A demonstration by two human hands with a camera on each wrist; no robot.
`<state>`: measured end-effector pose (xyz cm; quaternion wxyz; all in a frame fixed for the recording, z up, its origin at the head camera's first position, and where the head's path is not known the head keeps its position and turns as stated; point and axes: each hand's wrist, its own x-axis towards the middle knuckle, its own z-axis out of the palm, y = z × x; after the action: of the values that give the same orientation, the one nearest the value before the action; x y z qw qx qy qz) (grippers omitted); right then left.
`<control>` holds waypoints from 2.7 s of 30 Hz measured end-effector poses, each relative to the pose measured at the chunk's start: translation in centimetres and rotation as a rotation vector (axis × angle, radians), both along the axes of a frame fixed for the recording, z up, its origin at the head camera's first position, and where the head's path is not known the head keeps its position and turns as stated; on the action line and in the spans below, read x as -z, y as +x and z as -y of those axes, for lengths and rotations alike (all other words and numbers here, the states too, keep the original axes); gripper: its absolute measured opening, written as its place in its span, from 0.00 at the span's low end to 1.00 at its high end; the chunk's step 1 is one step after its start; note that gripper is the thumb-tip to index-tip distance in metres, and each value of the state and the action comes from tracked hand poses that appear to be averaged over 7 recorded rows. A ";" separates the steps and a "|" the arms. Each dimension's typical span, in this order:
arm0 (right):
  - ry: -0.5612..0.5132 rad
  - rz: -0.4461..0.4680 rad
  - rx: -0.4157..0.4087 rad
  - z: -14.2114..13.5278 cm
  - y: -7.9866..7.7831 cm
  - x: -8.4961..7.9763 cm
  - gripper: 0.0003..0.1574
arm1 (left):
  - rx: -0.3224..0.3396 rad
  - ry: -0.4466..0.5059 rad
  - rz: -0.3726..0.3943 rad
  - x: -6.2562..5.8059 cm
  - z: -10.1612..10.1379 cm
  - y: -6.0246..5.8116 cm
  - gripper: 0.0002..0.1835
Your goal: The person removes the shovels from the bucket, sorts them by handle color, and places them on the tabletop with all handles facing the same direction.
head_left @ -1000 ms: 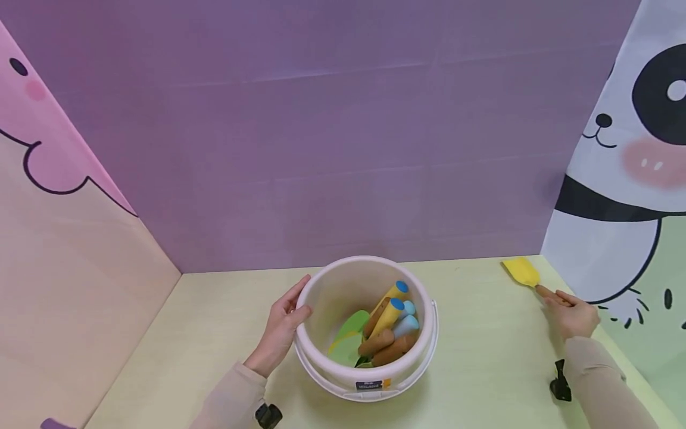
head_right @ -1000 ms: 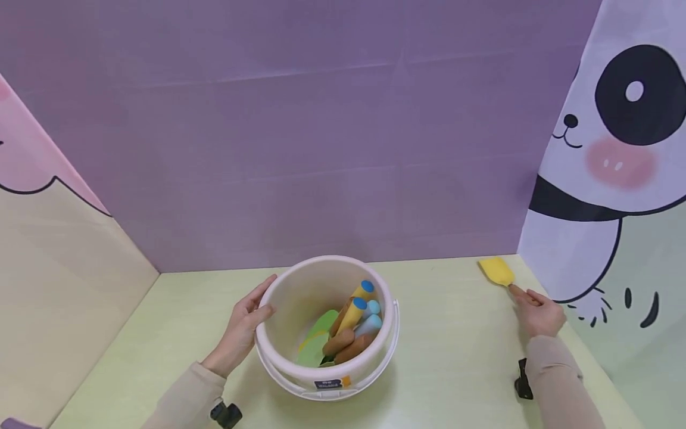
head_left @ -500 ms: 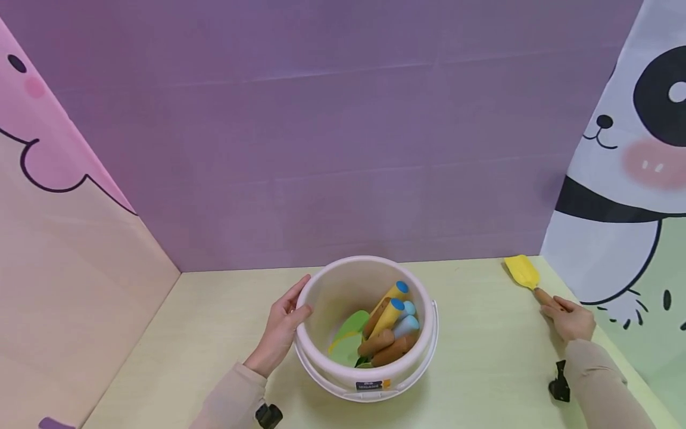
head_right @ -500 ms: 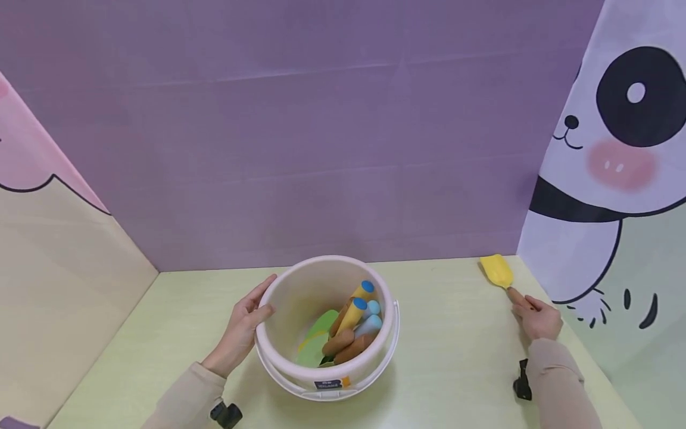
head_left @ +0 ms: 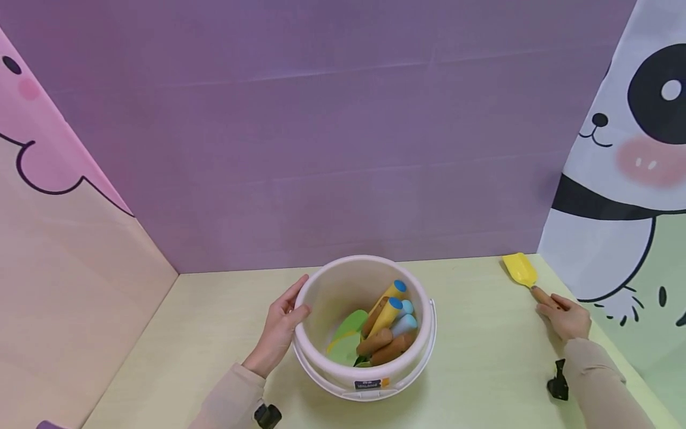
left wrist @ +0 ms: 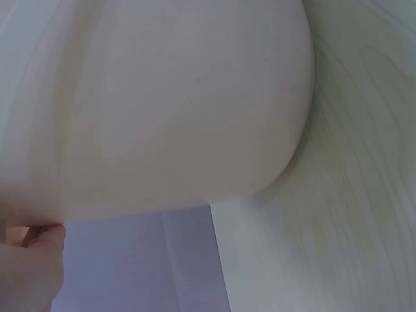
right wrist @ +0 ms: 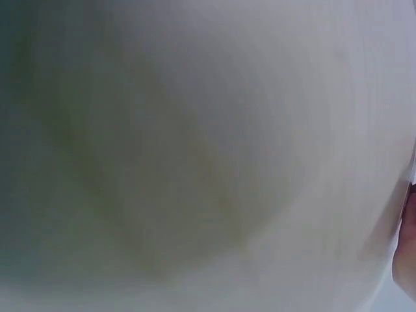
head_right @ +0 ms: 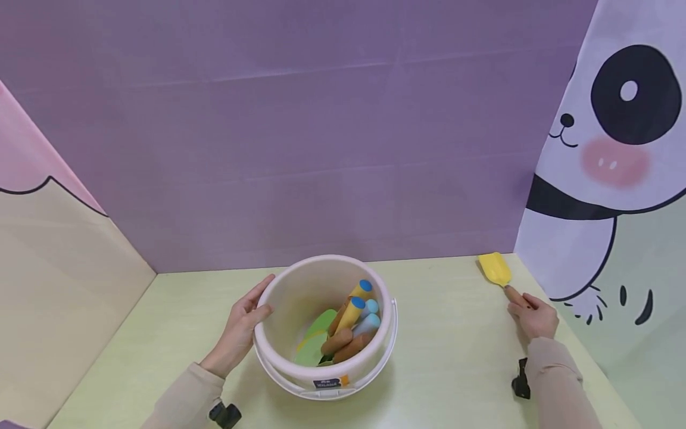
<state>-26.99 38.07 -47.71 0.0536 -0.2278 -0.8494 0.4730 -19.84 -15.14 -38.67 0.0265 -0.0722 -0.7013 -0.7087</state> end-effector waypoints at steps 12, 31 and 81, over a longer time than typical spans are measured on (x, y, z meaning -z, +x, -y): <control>-0.180 -0.086 0.160 -1.9 0.1 -2.4 0.47 | -0.008 0.011 -0.001 -0.2 -0.5 -0.3 0.32; 0.096 -0.374 -0.427 9.0 2.6 -15.2 0.32 | -0.010 0.026 0.009 -0.1 -0.4 -0.5 0.32; 0.520 -0.401 -1.044 27.4 4.4 -14.3 0.15 | -0.012 0.036 0.004 0.2 -0.3 -0.1 0.32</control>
<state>-22.56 10.67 -33.36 0.0276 0.3319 -0.9097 0.2479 -19.95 -14.84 -38.83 0.0309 -0.0661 -0.6890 -0.7211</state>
